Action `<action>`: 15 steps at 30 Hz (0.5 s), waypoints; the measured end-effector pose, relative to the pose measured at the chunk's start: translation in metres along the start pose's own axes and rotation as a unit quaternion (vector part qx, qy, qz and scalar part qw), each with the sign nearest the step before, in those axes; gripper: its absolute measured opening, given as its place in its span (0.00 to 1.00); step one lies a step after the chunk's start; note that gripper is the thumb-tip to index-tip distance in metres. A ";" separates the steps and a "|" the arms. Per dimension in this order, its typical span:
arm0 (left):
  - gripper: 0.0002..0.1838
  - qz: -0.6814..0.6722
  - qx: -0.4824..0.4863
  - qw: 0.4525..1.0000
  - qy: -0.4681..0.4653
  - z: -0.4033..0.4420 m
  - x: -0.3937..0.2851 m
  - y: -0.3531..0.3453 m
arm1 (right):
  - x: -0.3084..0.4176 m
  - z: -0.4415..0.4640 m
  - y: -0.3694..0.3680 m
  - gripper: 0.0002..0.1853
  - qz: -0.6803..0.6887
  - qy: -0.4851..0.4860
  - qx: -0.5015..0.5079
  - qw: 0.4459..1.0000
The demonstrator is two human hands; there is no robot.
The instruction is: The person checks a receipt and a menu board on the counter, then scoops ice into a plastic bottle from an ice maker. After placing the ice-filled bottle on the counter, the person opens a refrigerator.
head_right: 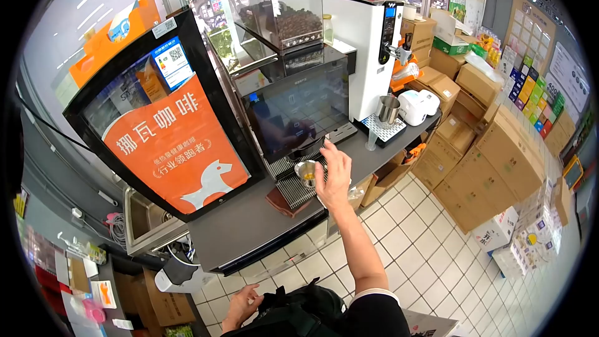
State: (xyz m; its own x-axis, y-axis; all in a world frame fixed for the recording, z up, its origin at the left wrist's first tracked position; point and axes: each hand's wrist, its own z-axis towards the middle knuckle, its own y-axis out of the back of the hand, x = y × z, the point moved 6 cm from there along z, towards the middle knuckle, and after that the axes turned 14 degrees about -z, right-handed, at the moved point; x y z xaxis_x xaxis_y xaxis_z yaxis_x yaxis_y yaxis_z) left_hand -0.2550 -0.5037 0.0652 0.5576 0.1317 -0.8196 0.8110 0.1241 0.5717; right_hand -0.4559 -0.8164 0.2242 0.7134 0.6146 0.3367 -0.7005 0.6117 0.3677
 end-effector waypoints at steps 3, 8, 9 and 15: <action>0.21 0.017 0.008 1.000 0.009 -0.001 0.002 -0.005 | 0.014 -0.002 -0.005 0.20 0.003 0.031 0.014 0.999; 0.20 -0.024 0.019 0.999 0.043 -0.004 0.008 -0.006 | 0.026 0.001 -0.007 0.21 -0.013 0.031 0.016 0.999; 0.20 -0.031 0.017 0.998 0.054 -0.007 0.009 -0.007 | 0.027 0.002 -0.008 0.21 -0.012 0.033 0.016 0.999; 0.18 -0.038 0.017 0.997 0.065 -0.018 0.016 -0.011 | 0.035 0.007 -0.014 0.27 0.005 0.055 0.017 0.998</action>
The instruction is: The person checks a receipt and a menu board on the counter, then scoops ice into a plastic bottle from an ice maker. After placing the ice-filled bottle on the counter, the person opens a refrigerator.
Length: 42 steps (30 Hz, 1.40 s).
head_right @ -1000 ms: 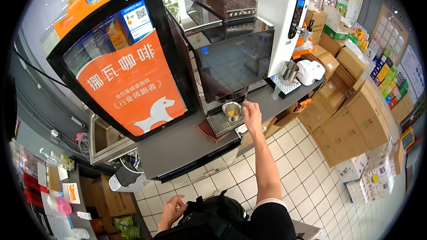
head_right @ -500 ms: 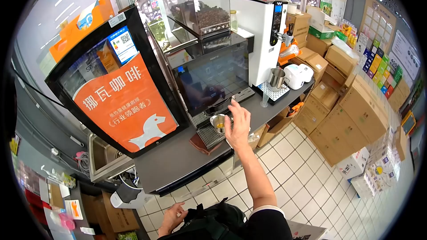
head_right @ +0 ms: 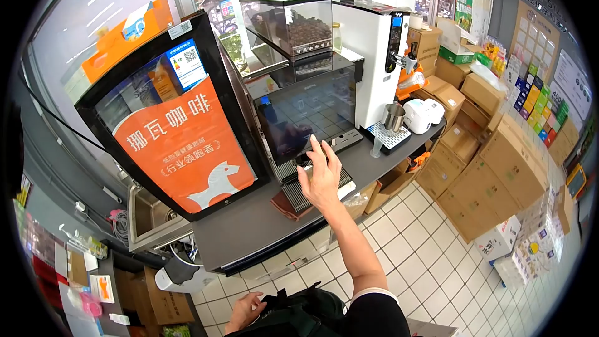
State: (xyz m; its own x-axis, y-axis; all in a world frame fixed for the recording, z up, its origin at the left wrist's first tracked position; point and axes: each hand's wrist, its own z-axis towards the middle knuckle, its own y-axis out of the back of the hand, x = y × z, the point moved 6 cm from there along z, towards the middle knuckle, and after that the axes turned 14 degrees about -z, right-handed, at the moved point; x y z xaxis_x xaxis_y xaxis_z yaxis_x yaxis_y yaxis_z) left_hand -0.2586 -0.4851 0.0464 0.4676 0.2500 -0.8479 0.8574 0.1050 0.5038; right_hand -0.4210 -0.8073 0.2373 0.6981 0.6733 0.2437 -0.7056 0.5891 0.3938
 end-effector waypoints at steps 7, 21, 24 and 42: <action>0.17 -0.017 -0.001 1.000 0.007 -0.005 -0.006 0.001 | 0.018 0.015 -0.001 0.31 -0.032 0.039 0.007 0.999; 0.16 -0.027 -0.021 0.999 0.013 -0.012 0.006 -0.003 | -0.046 -0.055 0.029 0.24 -0.087 -0.141 -0.039 0.985; 0.14 0.027 0.005 0.999 -0.024 -0.005 -0.066 0.008 | -0.078 -0.088 0.027 0.14 -0.081 -0.223 -0.021 0.971; 0.15 -0.020 -0.236 0.970 0.057 -0.028 0.015 0.053 | 0.210 -0.289 -0.040 0.13 0.382 0.125 0.545 0.736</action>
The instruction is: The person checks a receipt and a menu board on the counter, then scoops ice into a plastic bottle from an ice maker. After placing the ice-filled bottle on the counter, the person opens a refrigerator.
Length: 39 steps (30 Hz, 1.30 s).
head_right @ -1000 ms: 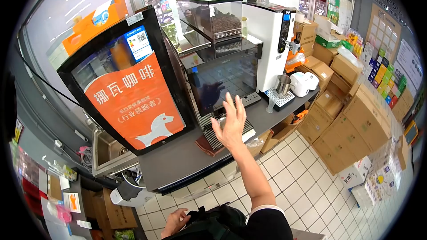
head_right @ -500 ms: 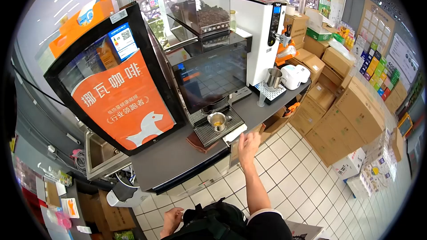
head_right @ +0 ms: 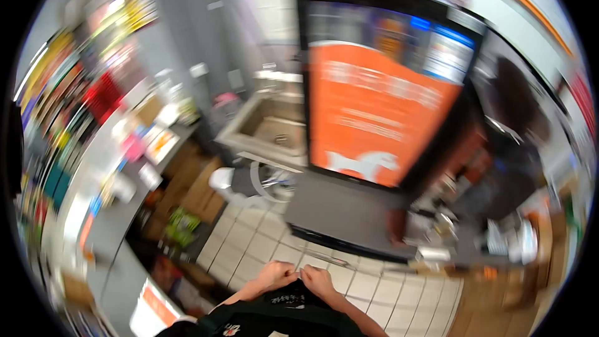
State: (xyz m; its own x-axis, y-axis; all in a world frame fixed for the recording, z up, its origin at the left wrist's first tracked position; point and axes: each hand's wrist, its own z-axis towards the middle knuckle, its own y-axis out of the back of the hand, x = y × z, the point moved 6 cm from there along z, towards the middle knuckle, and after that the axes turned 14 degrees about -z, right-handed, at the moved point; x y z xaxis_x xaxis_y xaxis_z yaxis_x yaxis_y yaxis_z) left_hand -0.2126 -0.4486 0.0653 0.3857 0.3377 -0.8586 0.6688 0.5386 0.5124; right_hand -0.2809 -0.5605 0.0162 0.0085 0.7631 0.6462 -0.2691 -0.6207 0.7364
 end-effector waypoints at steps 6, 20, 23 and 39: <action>0.11 -0.026 -0.139 0.989 0.040 -0.052 0.075 0.034 | 0.037 0.056 -0.036 0.13 0.000 0.098 0.134 0.986; 0.07 -0.063 -0.405 0.900 0.150 -0.153 0.154 0.250 | 0.211 0.193 -0.197 0.10 0.043 0.234 0.220 0.946; 0.08 -0.011 -0.453 0.880 0.144 -0.182 0.159 0.285 | 0.243 0.199 -0.231 0.10 0.049 0.257 0.246 0.933; 0.15 -0.034 -0.536 0.786 0.308 -0.237 0.194 0.258 | 0.270 0.252 -0.281 0.07 0.032 0.348 0.341 0.873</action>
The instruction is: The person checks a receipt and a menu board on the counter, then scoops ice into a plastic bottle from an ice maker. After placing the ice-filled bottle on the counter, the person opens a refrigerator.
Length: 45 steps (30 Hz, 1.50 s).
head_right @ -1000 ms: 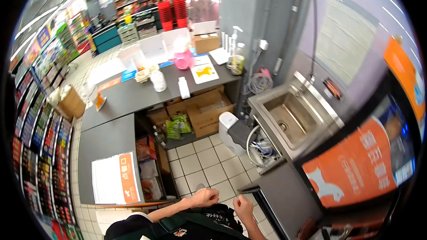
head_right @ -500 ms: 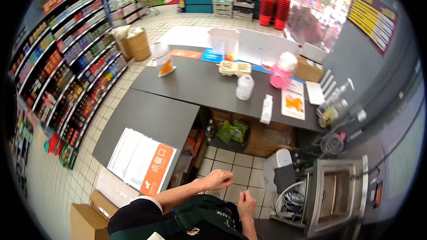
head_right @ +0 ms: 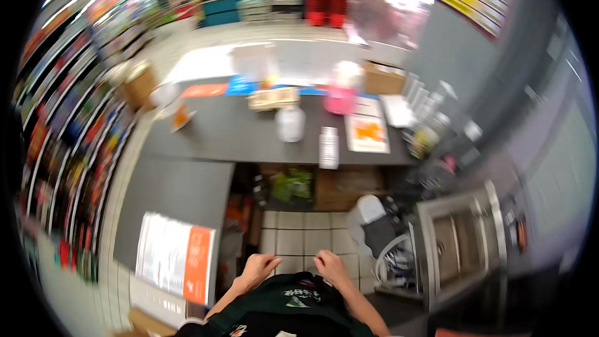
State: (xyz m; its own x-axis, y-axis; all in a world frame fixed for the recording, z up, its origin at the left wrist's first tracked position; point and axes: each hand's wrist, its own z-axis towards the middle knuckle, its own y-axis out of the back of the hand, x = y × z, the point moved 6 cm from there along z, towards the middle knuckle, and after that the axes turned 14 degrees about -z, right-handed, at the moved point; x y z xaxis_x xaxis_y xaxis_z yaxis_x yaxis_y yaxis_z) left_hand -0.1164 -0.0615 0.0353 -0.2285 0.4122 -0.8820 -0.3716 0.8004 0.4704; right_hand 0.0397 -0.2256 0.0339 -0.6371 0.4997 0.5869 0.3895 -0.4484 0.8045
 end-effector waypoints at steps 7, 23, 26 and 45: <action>0.11 -0.019 0.125 0.989 -0.077 0.032 -0.013 -0.043 | -0.075 -0.025 0.126 0.05 -0.128 -0.109 -0.181 0.969; 0.13 0.066 0.424 0.885 -0.181 0.048 -0.075 -0.152 | -0.142 -0.302 0.375 0.25 -0.618 -0.471 0.001 0.629; 0.11 0.092 0.438 0.868 -0.214 0.032 -0.081 -0.180 | -0.132 -0.293 0.376 0.09 -0.676 -0.342 -0.133 0.639; 0.08 -0.068 0.545 0.754 -0.361 -0.070 -0.364 -0.351 | 0.083 -0.346 0.256 0.15 -0.713 -0.211 0.167 0.648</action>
State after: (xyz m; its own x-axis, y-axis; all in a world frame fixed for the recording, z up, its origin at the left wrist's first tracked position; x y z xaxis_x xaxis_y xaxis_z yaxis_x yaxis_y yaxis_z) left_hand 0.0346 -0.5226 0.1930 0.4403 0.1083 -0.8913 0.7019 0.5775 0.4169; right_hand -0.1437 -0.5558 0.2571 -0.2963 0.4190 -0.8583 -0.2273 0.8419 0.4895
